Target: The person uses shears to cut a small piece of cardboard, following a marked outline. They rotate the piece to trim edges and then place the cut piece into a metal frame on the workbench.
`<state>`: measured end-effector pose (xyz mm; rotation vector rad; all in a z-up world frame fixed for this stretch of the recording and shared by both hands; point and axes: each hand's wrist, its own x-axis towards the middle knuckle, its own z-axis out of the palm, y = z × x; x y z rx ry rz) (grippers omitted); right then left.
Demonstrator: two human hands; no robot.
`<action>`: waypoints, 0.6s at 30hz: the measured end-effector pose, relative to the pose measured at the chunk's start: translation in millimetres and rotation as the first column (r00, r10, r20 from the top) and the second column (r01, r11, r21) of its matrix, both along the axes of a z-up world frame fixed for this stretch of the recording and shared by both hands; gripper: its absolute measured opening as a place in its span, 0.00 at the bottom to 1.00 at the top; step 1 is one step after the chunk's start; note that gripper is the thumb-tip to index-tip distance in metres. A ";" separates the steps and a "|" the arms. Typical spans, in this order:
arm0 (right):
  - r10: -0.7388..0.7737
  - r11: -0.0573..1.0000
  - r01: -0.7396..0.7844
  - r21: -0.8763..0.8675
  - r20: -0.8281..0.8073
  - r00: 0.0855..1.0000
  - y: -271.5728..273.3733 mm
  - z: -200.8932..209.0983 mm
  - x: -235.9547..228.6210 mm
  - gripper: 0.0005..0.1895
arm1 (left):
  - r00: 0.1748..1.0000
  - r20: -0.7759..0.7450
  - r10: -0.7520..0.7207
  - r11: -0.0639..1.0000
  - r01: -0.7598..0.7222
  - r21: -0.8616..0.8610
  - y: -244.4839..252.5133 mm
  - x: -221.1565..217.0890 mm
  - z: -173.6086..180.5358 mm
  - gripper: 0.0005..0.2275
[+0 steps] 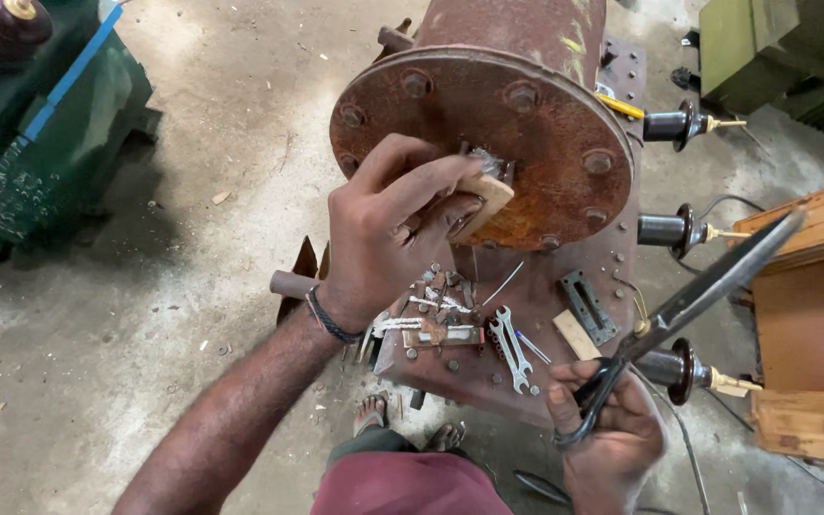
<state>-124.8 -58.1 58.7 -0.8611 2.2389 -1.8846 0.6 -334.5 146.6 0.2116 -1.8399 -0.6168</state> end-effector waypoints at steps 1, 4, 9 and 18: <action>0.032 0.999 -0.032 0.032 -0.002 0.999 -1.3 2.4 0.3 0.19 | 1.000 -0.001 0.015 1.000 -0.015 0.024 0.1 -1.8 -2.6 0.15; 0.130 0.986 -0.129 0.104 0.001 0.992 -0.5 3.7 5.2 0.20 | 0.998 -0.025 0.056 0.992 -0.053 0.115 3.8 -11.5 -17.7 0.15; 0.225 0.972 -0.226 0.069 0.019 0.974 -8.0 1.6 10.3 0.22 | 0.971 -0.124 0.204 0.977 -0.194 0.092 14.6 -20.0 -45.0 0.11; 0.093 0.996 -0.085 0.037 -0.333 0.938 -46.5 52.7 -1.0 0.14 | 0.947 -0.189 0.261 0.913 -0.178 0.367 34.0 -32.4 -61.9 0.11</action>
